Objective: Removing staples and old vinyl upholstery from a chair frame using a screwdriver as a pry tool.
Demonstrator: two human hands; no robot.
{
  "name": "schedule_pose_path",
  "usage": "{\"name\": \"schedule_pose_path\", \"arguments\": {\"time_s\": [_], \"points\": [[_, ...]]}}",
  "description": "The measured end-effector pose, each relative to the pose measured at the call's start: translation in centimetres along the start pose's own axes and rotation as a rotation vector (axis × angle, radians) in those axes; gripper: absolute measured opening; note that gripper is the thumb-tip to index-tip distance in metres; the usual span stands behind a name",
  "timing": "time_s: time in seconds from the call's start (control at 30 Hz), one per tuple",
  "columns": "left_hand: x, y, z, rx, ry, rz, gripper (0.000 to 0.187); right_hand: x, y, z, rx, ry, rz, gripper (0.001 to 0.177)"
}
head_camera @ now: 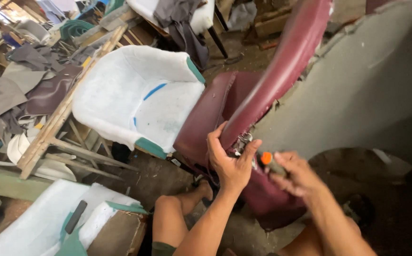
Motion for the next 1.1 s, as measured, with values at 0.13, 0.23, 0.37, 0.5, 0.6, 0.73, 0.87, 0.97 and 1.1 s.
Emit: {"name": "schedule_pose_path", "arguments": {"time_s": [0.13,0.23,0.37,0.5,0.6,0.73,0.87,0.97,1.1], "points": [[0.3,-0.1,0.5,0.006,0.009,0.005,0.069,-0.2,0.8,0.0,0.186,0.315,0.041,0.032],[0.4,0.0,0.4,0.009,0.016,0.026,0.067,-0.7,1.7,-1.9,0.636,0.877,0.182,0.033],[0.0,-0.1,0.5,0.037,0.010,0.080,0.075,-1.0,2.4,-2.7,0.972,1.261,0.345,0.036],[-0.1,-0.3,1.8,0.046,-0.022,0.126,0.080,1.2,2.4,2.1,0.221,0.541,0.191,0.054],[0.2,-0.1,3.5,0.075,-0.076,0.081,0.081,1.2,3.3,4.8,-0.549,-0.479,-0.258,0.084],[0.6,-0.1,3.4,0.092,-0.036,0.032,0.076,-1.4,2.2,0.3,0.016,0.084,-0.176,0.066],[0.4,-0.3,3.8,0.020,-0.091,0.054,0.080,-0.6,2.5,-2.3,0.395,0.489,0.155,0.038],[0.0,-0.3,3.6,0.019,-0.132,0.085,0.076,0.8,3.4,-2.3,0.465,0.912,0.299,0.023],[0.1,-0.2,3.6,0.017,-0.111,0.058,0.071,-1.2,2.4,-5.4,0.662,1.024,0.200,0.016]]}}
Point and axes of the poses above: each hand's wrist, its own y-axis away from the middle knuckle, its own x-axis out of the back of the hand, z = x × y, the point moved 3 cm from there along -y, towards the middle knuckle, and after that the axes turned 14 degrees about x, right-handed, at the moved point
